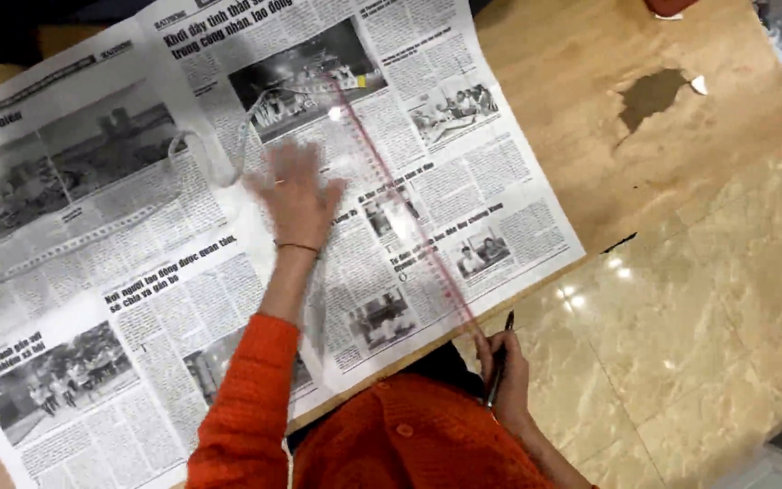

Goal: Drawing straight lines on a newspaper using a long ruler and a pen to create a pattern.

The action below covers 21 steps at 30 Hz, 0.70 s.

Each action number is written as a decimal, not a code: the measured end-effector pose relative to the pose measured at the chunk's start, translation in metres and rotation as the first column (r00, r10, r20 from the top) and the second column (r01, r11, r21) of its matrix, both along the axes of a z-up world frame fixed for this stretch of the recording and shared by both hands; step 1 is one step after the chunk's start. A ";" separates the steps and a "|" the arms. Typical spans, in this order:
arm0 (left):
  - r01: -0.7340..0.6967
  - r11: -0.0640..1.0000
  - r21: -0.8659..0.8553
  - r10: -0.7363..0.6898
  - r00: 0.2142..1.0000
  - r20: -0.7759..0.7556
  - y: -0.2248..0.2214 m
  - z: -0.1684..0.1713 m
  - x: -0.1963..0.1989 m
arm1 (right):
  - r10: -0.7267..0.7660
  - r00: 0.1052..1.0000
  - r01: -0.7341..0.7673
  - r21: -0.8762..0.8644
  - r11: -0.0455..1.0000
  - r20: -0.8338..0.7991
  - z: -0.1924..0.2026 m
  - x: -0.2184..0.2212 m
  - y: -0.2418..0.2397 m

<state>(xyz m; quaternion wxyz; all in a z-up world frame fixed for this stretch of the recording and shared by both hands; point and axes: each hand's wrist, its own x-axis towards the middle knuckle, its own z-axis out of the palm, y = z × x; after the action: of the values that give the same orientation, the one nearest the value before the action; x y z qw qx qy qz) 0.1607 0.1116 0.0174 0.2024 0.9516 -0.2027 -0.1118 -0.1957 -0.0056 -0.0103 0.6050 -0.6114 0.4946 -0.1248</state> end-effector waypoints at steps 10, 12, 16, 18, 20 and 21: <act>0.332 0.942 -0.051 -0.302 0.904 0.303 -0.030 -0.055 -0.004 | 0.169 0.983 -0.184 -0.395 0.900 -0.074 -0.013 -0.038 0.009; 0.335 0.941 -0.036 -0.307 0.898 0.316 -0.030 -0.058 -0.004 | 0.172 0.977 -0.207 -0.362 0.909 -0.128 -0.015 -0.045 0.006; 0.339 0.939 -0.053 -0.315 0.913 0.258 -0.030 -0.056 -0.001 | -0.246 0.969 0.233 0.282 0.931 0.010 0.008 -0.019 0.006; 0.325 0.946 0.011 -0.321 0.928 0.187 -0.032 -0.050 -0.001 | -0.262 0.965 0.248 0.256 0.934 0.020 -0.004 -0.020 0.005; 0.321 0.947 0.010 -0.317 0.932 0.173 -0.033 -0.048 -0.001 | -0.040 0.999 0.040 -0.013 0.999 -0.020 -0.010 -0.024 0.004; 0.314 0.950 0.008 -0.311 0.937 0.159 -0.033 -0.047 -0.001 | 0.167 0.979 -0.193 -0.265 0.945 -0.119 -0.013 -0.027 0.003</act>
<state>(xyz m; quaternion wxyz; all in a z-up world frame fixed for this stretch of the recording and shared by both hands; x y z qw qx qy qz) 0.1594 0.0785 -0.0294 0.1737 0.9114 -0.3675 -0.0647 -0.2222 -0.0030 -0.0233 0.4987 -0.7375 0.4426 -0.1072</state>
